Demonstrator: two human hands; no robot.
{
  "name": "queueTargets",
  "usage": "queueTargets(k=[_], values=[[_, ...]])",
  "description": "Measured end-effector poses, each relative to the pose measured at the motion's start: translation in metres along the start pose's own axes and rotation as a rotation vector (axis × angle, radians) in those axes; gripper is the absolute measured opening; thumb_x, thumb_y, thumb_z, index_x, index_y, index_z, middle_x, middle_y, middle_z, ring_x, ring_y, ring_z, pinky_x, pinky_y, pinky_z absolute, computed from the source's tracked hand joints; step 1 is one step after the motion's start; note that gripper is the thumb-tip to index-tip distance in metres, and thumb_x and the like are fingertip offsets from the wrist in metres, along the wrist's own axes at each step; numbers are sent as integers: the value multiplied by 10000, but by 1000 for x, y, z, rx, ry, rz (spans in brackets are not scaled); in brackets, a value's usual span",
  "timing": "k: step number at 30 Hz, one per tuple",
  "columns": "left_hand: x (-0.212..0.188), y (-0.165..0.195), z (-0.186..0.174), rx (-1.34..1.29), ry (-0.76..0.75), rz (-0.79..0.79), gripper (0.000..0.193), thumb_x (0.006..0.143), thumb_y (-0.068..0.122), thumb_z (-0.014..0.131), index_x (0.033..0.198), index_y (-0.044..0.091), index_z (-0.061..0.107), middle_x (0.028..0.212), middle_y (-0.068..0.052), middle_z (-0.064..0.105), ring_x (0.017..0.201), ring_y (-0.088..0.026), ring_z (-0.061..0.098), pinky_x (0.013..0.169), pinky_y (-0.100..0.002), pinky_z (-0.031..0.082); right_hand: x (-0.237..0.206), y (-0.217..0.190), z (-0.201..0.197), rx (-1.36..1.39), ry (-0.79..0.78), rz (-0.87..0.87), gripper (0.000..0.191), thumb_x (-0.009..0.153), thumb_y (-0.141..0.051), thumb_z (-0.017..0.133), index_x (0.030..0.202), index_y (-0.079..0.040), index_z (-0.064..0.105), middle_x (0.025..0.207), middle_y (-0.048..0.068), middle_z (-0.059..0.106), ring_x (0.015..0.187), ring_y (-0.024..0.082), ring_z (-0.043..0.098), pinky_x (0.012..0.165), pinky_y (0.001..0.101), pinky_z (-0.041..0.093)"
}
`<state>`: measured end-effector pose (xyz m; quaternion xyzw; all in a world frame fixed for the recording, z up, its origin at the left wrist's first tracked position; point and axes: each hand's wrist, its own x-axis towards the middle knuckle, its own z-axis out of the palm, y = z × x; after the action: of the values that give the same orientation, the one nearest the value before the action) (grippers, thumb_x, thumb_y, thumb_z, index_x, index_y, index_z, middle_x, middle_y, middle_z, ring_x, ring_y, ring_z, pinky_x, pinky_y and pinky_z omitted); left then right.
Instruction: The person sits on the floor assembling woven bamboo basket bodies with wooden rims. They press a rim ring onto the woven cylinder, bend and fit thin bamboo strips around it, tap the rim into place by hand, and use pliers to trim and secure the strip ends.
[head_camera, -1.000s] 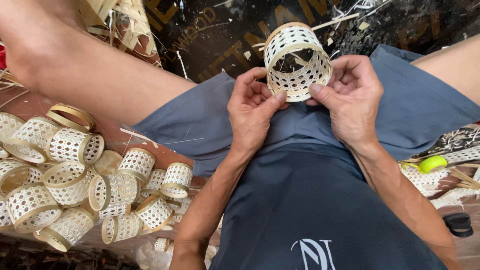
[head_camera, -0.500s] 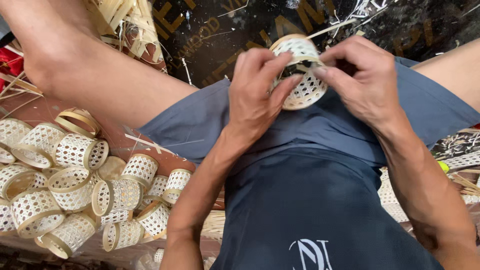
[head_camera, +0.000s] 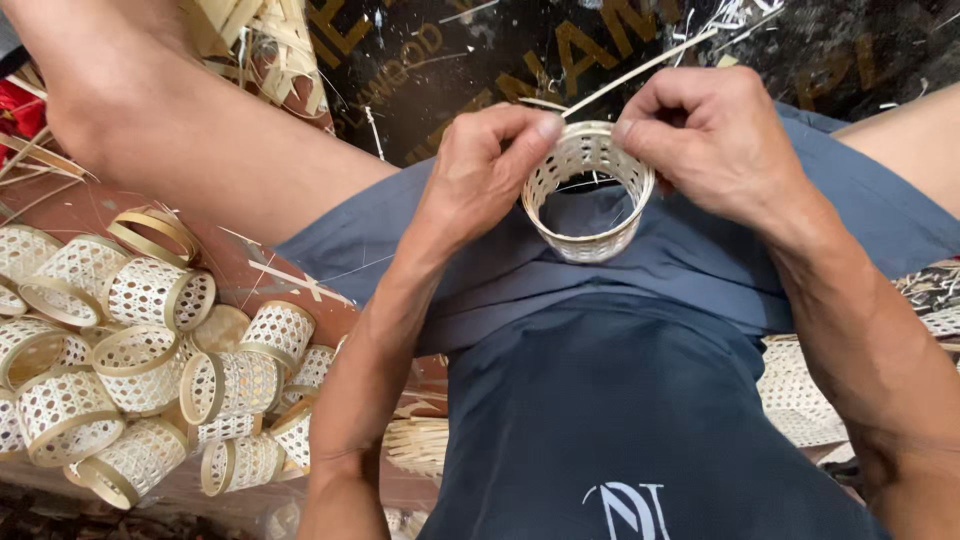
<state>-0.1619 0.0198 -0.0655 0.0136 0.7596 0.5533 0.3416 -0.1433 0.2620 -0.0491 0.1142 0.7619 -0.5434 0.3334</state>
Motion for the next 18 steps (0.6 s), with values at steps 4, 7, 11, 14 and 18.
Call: queueTargets(k=[4,7,11,14,18], values=[[-2,2,-1,199,5,49,154,922,157,731,989,20,750,854,-101,721,751,-231,726,668,-359,546,1,-10,1,-189,-28,-39,150,958,-141,710,1013,-10,760,661,83,665,568,102,618,529,289,483],[-8,4,6,356,83,304,84,943,94,729,971,16,714,874,-118,665,802,-288,682,712,-407,532,-1,-10,1,-291,-60,-212,193,923,-158,757,1003,17,743,749,119,675,628,163,646,578,318,501],[-24,10,11,414,95,434,81,962,49,709,1007,28,645,879,-114,572,825,-312,626,724,-437,507,-4,-16,1,-448,-104,-548,131,959,-115,748,970,14,731,870,125,685,799,257,671,719,372,533],[-42,29,11,416,120,420,97,977,28,709,1045,23,639,906,-113,562,850,-311,619,736,-434,506,-14,-30,-2,-436,-153,-497,143,924,-104,756,938,32,716,832,130,661,750,261,657,657,392,515],[-78,70,3,319,91,371,153,968,1,727,1086,11,630,993,-122,596,907,-295,643,773,-402,531,-49,-53,-8,-223,-284,-262,272,783,-176,811,961,-4,698,821,73,671,697,191,663,573,329,534]])
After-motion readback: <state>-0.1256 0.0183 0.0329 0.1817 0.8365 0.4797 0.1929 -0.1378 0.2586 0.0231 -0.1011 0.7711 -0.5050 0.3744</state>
